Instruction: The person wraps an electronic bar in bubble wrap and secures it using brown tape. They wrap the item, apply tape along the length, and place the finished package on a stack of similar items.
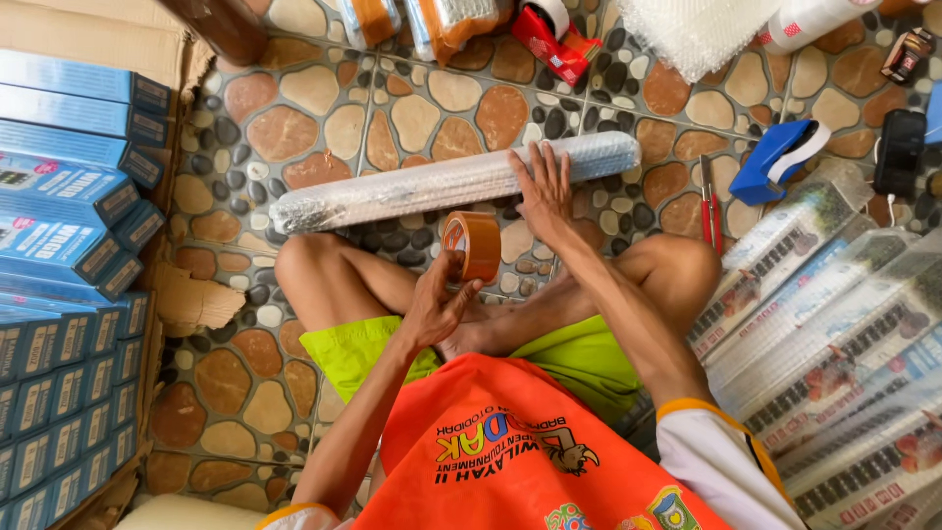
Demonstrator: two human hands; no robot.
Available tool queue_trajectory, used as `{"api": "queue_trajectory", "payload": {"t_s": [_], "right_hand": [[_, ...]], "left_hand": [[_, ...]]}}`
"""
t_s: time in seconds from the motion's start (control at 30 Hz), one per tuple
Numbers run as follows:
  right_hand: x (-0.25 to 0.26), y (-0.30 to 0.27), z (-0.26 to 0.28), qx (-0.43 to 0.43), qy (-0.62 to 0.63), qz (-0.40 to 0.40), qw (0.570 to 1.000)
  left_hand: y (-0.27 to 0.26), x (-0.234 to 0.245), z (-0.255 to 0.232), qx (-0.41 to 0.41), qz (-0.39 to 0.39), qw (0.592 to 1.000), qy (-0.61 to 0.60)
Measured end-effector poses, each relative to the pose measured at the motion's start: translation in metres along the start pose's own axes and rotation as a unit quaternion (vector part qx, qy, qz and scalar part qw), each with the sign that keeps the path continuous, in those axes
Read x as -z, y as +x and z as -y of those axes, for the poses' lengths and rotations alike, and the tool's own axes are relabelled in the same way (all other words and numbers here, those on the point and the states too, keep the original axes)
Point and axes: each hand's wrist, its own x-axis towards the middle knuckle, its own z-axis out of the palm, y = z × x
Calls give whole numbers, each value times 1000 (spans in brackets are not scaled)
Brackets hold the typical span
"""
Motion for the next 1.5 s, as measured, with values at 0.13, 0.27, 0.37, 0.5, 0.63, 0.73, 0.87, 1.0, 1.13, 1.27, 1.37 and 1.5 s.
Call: {"api": "queue_trajectory", "payload": {"t_s": [0.13, 0.27, 0.37, 0.5, 0.63, 0.73, 0.87, 1.0, 1.13, 1.27, 1.37, 1.5], "right_hand": [[-62, 43, -53, 84, -7, -34, 996], [-55, 48, -54, 79, 15, 69, 994], [-38, 39, -41, 56, 37, 91, 994], [26, 6, 15, -4, 292, 1, 956], [76, -41, 55, 39, 544, -48, 837], [106, -60, 62, -9, 576, 40, 817], [119, -67, 62, -5, 578, 48, 814], [134, -74, 68, -6, 569, 47, 821], [133, -76, 71, -20, 575, 55, 816], [116, -84, 76, -20, 599, 59, 798], [120, -90, 80, -24, 587, 47, 808], [126, -88, 76, -31, 577, 47, 815]], "left_hand": [[-4, 5, 5, 24, -18, 1000, -1], [-4, 8, 10, 26, -33, 999, -10], [-1, 8, 9, 24, -32, 999, -15], [-5, 8, 14, 1, -25, 1000, 1], [0, 12, 0, -29, -10, 1000, -5], [3, 10, -1, -77, -3, 997, 8], [-1, 8, -5, -133, 13, 990, 42], [-8, 6, -9, -153, 10, 985, 75], [-15, 1, -9, -163, -3, 983, 84], [-25, 2, -2, -165, -3, 980, 108], [-27, 4, -9, -161, -3, 980, 113], [-20, 7, -16, -183, 6, 976, 119]]}}
